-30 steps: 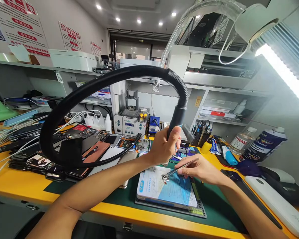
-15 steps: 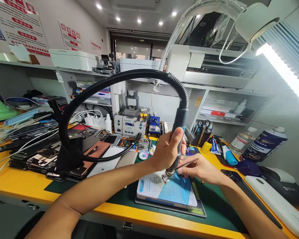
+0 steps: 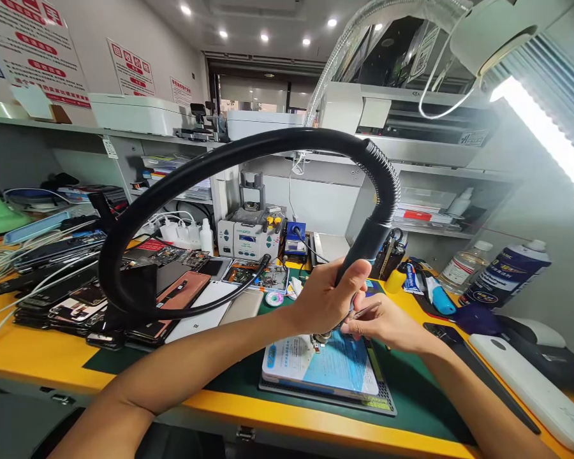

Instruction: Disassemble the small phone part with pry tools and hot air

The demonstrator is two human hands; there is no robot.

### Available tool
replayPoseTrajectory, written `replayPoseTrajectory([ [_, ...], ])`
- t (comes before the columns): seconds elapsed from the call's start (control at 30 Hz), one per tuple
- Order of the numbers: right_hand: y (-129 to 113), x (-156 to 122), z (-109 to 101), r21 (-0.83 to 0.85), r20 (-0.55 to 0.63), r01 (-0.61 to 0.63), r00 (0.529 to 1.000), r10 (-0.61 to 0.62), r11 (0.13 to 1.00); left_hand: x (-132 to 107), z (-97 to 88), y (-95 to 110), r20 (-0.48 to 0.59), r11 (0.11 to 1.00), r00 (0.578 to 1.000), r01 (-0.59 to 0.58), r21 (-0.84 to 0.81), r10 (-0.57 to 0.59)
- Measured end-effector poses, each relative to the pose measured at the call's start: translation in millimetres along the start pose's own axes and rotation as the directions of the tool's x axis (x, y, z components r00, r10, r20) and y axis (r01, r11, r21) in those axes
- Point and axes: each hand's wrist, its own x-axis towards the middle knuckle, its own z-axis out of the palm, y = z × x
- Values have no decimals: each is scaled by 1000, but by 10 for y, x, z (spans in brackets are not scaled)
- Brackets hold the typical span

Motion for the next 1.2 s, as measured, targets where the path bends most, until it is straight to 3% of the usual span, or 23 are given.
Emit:
replayPoseTrajectory([
  [0.27, 95, 4, -42, -14, -10, -13, 1000, 13, 1000, 73, -89, -37, -77, 998, 997, -5, 55, 10],
  [0.43, 46, 4, -28, -23, -15, -9, 1000, 9, 1000, 51, -28, -6, -63, 1000, 998, 4, 5, -3],
  [0.67, 36, 0, -25, -51, -20, -10, 1000, 9, 999, 47, -37, -28, -132, 997, 988, -81, -1, 80],
  [0.87, 58, -3, -25, -34, -12, -1, 1000, 1, 999, 37, -87, -66, -45, 992, 993, -101, 76, 105],
  [1.0, 63, -1, -15, -7, -6, 23, 1000, -23, 1000, 1, -41, -47, 8, 996, 996, -84, 40, 84],
  [1.2, 76, 6, -15, 9, -2, 26, 1000, -26, 1000, 34, -2, -17, -62, 998, 997, -42, -46, 39],
])
